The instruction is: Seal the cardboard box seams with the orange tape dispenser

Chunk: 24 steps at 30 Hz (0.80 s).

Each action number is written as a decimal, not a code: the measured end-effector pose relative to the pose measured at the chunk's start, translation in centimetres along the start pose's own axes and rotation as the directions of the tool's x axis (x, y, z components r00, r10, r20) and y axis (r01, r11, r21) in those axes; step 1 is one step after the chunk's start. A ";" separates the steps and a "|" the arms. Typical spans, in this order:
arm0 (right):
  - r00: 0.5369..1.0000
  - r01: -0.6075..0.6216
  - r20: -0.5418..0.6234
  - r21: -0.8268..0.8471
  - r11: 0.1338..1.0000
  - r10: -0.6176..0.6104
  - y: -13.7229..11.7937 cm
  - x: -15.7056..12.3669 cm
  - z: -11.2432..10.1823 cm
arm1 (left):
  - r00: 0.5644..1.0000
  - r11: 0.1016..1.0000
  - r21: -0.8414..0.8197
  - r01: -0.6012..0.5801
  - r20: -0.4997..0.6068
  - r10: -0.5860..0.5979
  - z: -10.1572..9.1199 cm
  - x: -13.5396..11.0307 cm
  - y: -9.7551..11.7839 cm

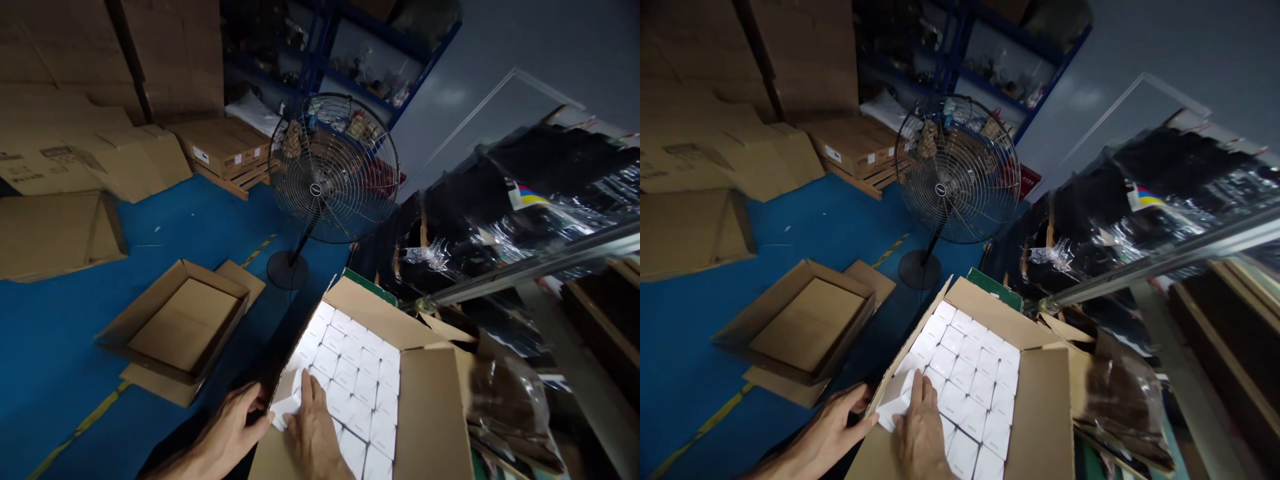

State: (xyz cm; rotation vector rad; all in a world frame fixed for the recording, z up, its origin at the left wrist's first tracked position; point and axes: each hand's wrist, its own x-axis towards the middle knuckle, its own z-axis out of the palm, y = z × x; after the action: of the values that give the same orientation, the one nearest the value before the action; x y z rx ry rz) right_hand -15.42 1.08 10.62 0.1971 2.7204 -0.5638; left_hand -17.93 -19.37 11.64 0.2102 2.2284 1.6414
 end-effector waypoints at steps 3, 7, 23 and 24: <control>0.994 -0.050 0.077 -0.243 0.969 0.071 -2.9 -0.1 -1.3 | 1.000 1.000 -0.003 -0.013 -0.010 0.013 0.2 0.3 0.2; 0.995 -0.055 0.045 -0.469 0.882 0.086 -5.1 0.0 -1.2 | 1.000 1.000 -0.018 0.021 -0.010 -0.021 0.2 0.3 0.2; 0.996 0.015 -0.063 -0.595 0.803 -0.065 -6.6 -0.3 0.4 | 0.998 0.998 0.055 -0.042 -0.041 0.045 0.6 0.8 -1.5; 0.995 0.019 -0.063 -0.604 0.797 -0.071 -6.7 -0.2 0.4 | 0.998 0.997 0.054 -0.047 -0.046 0.049 0.6 0.9 -1.5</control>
State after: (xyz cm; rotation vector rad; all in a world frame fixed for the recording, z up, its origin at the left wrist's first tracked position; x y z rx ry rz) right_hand -16.43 -5.23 12.73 -0.0143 2.8298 0.3329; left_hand -18.37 -19.04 9.89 0.2429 2.3211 1.6289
